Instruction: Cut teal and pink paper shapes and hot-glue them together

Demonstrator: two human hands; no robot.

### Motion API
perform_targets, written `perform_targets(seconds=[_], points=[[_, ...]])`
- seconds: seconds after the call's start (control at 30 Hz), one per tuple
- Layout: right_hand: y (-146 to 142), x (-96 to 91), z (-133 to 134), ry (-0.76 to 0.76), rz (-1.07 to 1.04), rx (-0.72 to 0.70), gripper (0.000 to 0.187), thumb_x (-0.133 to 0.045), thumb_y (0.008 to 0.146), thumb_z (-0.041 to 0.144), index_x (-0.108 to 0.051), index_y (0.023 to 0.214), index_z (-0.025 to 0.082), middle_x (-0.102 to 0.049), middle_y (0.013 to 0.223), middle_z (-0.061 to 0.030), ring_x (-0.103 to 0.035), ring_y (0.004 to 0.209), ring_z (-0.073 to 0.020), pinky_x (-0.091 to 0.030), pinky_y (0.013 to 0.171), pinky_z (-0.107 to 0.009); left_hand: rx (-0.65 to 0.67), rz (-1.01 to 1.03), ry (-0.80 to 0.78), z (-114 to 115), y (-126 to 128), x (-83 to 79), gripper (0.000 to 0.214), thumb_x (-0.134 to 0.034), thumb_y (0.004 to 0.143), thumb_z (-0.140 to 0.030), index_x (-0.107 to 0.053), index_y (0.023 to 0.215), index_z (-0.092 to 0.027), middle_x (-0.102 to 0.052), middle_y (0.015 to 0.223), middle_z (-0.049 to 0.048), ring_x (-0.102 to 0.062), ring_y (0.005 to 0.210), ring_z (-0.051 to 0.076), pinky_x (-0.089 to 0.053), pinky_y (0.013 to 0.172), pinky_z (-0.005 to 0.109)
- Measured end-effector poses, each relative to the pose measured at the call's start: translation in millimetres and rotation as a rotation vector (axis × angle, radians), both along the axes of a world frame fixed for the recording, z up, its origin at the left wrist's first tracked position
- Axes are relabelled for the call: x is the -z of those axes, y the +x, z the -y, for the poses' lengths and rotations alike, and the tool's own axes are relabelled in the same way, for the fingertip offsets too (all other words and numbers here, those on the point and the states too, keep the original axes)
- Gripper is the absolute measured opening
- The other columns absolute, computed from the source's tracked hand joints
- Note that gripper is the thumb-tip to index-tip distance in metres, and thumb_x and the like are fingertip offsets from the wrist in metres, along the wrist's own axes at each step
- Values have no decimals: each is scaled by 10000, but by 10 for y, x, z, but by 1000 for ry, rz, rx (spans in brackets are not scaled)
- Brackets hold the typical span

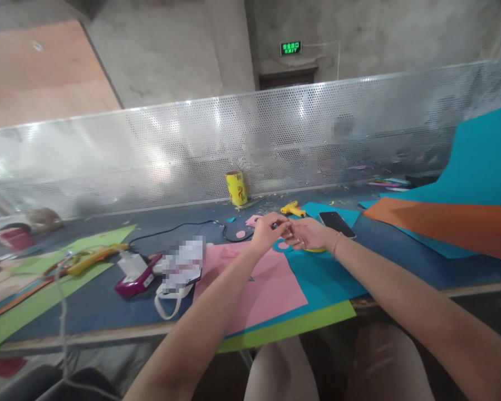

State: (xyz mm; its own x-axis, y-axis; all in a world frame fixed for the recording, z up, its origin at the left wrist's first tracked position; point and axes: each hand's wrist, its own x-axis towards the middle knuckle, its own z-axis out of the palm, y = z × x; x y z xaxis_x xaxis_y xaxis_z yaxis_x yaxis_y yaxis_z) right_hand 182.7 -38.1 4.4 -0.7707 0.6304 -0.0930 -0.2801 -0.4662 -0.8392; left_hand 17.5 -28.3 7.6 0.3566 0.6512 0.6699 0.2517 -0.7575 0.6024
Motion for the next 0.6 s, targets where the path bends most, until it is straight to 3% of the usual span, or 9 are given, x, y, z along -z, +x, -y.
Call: perform_targets(seconds=[0.23,0.6], points=[[25,15,-11,-8,59,-96,222,-353,927,328,-446,811,163,-415,667,4,-373,494,-87,-300,395,-169,164,-30,-77,-87,-47,15,131,-577,764,-242,-648,697,-156,-641,717,44,-591,686,137,-482,612,243],[33,-44,29,-55,154,-140,317,-386,913,451,-452,809,159,-323,602,45,-241,402,-49,-191,296,-106,203,-17,-198,20,-78,-76,130,-589,726,-261,-628,682,-146,-604,660,31,-551,588,110,-461,560,235]])
